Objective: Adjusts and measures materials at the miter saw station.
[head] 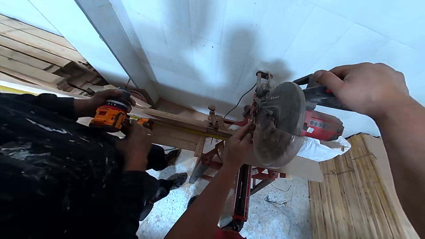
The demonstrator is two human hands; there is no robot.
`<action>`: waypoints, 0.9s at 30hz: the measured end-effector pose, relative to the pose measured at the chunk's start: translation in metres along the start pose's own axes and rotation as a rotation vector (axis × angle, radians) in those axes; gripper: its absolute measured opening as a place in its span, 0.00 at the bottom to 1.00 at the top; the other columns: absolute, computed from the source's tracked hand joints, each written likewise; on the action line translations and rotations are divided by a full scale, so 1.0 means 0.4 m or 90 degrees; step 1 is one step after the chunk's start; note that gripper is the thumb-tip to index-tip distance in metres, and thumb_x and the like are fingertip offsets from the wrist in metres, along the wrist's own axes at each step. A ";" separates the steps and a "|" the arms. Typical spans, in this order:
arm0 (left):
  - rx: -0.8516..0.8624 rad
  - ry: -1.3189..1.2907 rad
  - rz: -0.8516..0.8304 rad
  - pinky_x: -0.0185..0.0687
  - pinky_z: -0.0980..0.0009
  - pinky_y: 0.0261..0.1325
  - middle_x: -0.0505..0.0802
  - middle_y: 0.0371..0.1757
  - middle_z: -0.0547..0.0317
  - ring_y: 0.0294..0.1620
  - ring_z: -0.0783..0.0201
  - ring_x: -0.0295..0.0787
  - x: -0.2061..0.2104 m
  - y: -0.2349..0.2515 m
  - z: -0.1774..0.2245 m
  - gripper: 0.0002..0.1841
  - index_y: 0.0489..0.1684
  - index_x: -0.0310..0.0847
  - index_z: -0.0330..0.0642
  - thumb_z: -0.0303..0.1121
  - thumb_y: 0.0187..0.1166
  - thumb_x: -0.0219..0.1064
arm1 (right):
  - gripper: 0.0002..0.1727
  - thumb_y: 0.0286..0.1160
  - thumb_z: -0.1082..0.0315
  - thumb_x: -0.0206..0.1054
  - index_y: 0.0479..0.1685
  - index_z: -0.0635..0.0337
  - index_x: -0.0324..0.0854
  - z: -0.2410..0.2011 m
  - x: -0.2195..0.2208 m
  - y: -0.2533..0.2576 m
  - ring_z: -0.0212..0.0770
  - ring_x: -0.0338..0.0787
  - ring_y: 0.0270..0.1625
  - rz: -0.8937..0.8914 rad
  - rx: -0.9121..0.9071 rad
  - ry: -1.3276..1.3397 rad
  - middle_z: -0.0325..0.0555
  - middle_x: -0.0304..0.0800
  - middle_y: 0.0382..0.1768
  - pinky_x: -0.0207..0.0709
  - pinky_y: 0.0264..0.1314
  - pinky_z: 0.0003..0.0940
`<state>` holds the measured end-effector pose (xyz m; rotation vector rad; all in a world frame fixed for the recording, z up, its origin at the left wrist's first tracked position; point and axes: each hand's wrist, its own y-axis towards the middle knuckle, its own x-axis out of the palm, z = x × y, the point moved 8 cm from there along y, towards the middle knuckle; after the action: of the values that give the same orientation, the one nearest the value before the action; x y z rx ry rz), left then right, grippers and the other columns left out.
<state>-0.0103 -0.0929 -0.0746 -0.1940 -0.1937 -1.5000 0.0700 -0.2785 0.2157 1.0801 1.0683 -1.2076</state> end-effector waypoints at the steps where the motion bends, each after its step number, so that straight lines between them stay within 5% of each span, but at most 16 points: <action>1: -0.018 0.019 0.003 0.86 0.59 0.72 0.90 0.70 0.59 0.67 0.64 0.89 -0.019 -0.022 -0.019 0.20 0.79 0.79 0.49 0.31 0.90 0.57 | 0.51 0.72 0.16 0.26 0.46 0.41 0.90 0.000 -0.001 0.000 0.70 0.90 0.52 0.002 0.000 -0.002 0.60 0.92 0.41 0.70 0.39 0.76; 4: -0.086 0.093 0.002 0.88 0.56 0.68 0.89 0.70 0.59 0.64 0.62 0.91 -0.075 -0.106 -0.082 0.20 0.79 0.79 0.52 0.33 0.89 0.59 | 0.52 0.72 0.16 0.26 0.47 0.43 0.90 0.002 0.002 0.001 0.72 0.90 0.52 -0.002 -0.001 -0.006 0.62 0.92 0.42 0.70 0.40 0.78; 9: -0.136 0.124 -0.019 0.88 0.61 0.69 0.89 0.69 0.55 0.64 0.64 0.90 -0.098 -0.220 -0.122 0.20 0.74 0.81 0.44 0.35 0.85 0.63 | 0.53 0.71 0.15 0.25 0.47 0.44 0.90 0.003 0.004 0.007 0.75 0.89 0.52 0.002 -0.007 -0.013 0.64 0.92 0.42 0.69 0.39 0.80; 17: -0.103 0.234 -0.171 0.89 0.68 0.68 0.85 0.73 0.58 0.66 0.68 0.88 -0.078 -0.288 -0.096 0.23 0.80 0.79 0.52 0.40 0.87 0.61 | 0.53 0.66 0.11 0.28 0.47 0.40 0.90 0.047 0.028 0.030 0.72 0.89 0.48 0.041 -0.005 0.018 0.62 0.92 0.39 0.69 0.38 0.82; 27: -0.153 0.253 -0.246 0.87 0.69 0.70 0.87 0.72 0.57 0.66 0.68 0.89 -0.160 -0.366 -0.174 0.23 0.80 0.78 0.46 0.37 0.86 0.60 | 0.48 0.70 0.14 0.33 0.50 0.36 0.90 0.050 0.043 -0.012 0.70 0.90 0.49 0.029 0.023 0.024 0.60 0.92 0.40 0.69 0.40 0.82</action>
<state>-0.1600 -0.0572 -0.1564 -0.0461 0.2859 -1.9121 0.0671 -0.3012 0.2019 1.1537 1.0490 -1.1785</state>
